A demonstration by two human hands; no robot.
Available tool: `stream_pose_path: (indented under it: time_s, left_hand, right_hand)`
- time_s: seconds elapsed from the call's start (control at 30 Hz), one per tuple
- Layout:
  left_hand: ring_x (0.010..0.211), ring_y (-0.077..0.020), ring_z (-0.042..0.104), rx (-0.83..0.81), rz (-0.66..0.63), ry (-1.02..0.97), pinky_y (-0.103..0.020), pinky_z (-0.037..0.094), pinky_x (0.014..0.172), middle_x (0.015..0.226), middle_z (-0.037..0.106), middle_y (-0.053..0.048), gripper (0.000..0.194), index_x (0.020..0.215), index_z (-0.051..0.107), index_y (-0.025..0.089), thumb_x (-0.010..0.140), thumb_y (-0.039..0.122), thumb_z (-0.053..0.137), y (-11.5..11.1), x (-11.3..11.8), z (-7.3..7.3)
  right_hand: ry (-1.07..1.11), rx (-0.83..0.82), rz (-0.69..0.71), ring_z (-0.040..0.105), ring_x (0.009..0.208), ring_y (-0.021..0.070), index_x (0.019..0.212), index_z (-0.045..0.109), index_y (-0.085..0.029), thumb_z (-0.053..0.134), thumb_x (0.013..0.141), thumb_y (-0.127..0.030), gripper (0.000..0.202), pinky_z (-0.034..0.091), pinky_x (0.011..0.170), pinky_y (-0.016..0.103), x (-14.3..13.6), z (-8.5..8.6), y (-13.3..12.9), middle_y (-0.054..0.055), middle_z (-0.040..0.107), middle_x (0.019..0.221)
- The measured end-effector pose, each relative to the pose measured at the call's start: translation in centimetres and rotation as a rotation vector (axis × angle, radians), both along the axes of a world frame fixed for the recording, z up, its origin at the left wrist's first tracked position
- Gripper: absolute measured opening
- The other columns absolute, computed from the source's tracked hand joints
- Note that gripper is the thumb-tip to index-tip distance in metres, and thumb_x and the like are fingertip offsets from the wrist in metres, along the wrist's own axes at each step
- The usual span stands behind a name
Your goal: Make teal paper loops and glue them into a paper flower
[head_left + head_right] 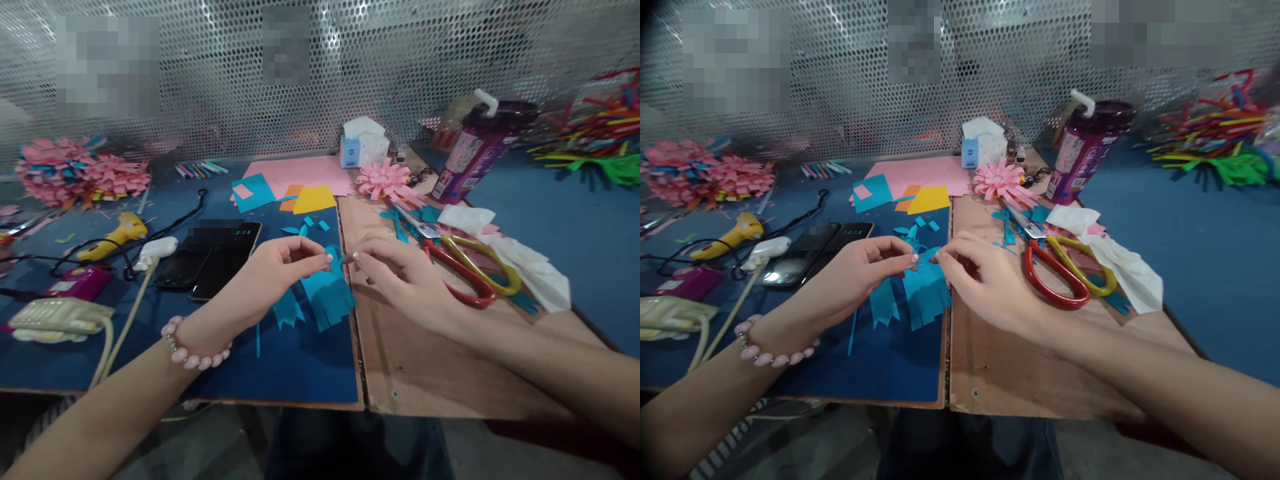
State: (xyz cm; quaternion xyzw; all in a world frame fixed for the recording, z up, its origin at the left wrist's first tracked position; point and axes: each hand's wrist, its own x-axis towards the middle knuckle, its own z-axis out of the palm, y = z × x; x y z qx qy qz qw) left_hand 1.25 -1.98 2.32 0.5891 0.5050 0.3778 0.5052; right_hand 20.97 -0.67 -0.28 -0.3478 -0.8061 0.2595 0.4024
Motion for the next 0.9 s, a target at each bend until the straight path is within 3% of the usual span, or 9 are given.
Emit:
stream_pose_path:
  time_s: [0.07, 0.13, 0.27, 0.37, 0.63, 0.8, 0.9]
  left_hand:
    - [0.073, -0.0094, 0.053, -0.048, -0.002, -0.039, -0.022, 0.04, 0.069, 0.079, 0.062, 0.001, 0.01, 0.081, 0.066, 0.014, 0.077, 0.024, 0.068, -0.1, 0.0, 0.1]
    - [0.07, -0.009, 0.052, -0.109, -0.015, -0.092, -0.022, 0.039, 0.067, 0.078, 0.062, 0.001, 0.01, 0.08, 0.066, 0.014, 0.077, 0.023, 0.069, -0.2, 0.0, 0.2]
    - [0.073, -0.0094, 0.054, -0.21, -0.046, -0.22, -0.023, 0.04, 0.07, 0.078, 0.062, 0.001, 0.011, 0.078, 0.066, 0.014, 0.075, 0.024, 0.071, -0.3, 0.0, 0.0]
    - [0.076, -0.0099, 0.056, -0.239, -0.067, -0.269, -0.023, 0.041, 0.072, 0.079, 0.063, 0.0, 0.012, 0.078, 0.066, 0.015, 0.075, 0.025, 0.072, -0.2, 0.0, -0.2]
    - [0.079, -0.0104, 0.058, -0.318, -0.067, -0.288, -0.023, 0.04, 0.071, 0.085, 0.065, 0.0, 0.021, 0.094, 0.064, 0.018, 0.076, 0.025, 0.072, -0.3, 0.1, -0.2]
    - [0.079, -0.0102, 0.059, -0.319, -0.086, -0.299, -0.022, 0.04, 0.07, 0.083, 0.064, 0.001, 0.027, 0.101, 0.063, 0.022, 0.076, 0.026, 0.072, -0.2, 0.1, -0.4]
    - [0.081, -0.0119, 0.059, -0.251, -0.082, -0.242, -0.023, 0.041, 0.069, 0.084, 0.066, 0.0, 0.024, 0.098, 0.064, 0.022, 0.077, 0.03, 0.071, -0.2, 0.1, -0.4]
  right_hand:
    - [-0.009, 0.058, -0.015, 0.051, 0.065, 0.0111, 0.092, 0.06, -0.016, 0.049, 0.09, -0.02, 0.012, 0.04, 0.056, 0.026, 0.3, -0.3, 0.2, 0.003, 0.058, 0.08]
    - [-0.019, 0.198, -0.004, 0.052, 0.065, 0.011, 0.102, 0.056, -0.015, 0.055, 0.086, -0.016, 0.016, 0.042, 0.054, 0.025, 0.5, -0.8, 0.5, 0.005, 0.059, 0.089]
    - [-0.108, 0.593, 0.033, 0.06, 0.086, 0.0182, 0.105, 0.053, -0.017, 0.059, 0.083, -0.011, 0.024, 0.049, 0.062, 0.028, 0.8, -1.5, 1.3, 0.01, 0.06, 0.099]
    - [-0.158, 0.742, 0.047, 0.061, 0.091, 0.0204, 0.107, 0.054, -0.02, 0.058, 0.084, -0.01, 0.025, 0.052, 0.066, 0.03, 0.9, -1.6, 1.7, 0.01, 0.06, 0.098]
    - [-0.203, 0.826, 0.091, 0.062, 0.089, 0.0193, 0.109, 0.056, -0.017, 0.058, 0.084, -0.008, 0.026, 0.054, 0.072, 0.032, 1.3, -1.3, 1.5, 0.01, 0.063, 0.1]
    - [-0.17, 0.79, 0.106, 0.062, 0.088, 0.0179, 0.104, 0.058, -0.016, 0.059, 0.084, -0.009, 0.021, 0.054, 0.073, 0.031, 1.2, -1.4, 1.4, 0.008, 0.064, 0.097]
    - [-0.101, 0.682, 0.079, 0.061, 0.091, 0.0172, 0.104, 0.059, -0.018, 0.058, 0.085, -0.01, 0.021, 0.053, 0.075, 0.03, 0.9, -1.5, 1.2, 0.007, 0.064, 0.098]
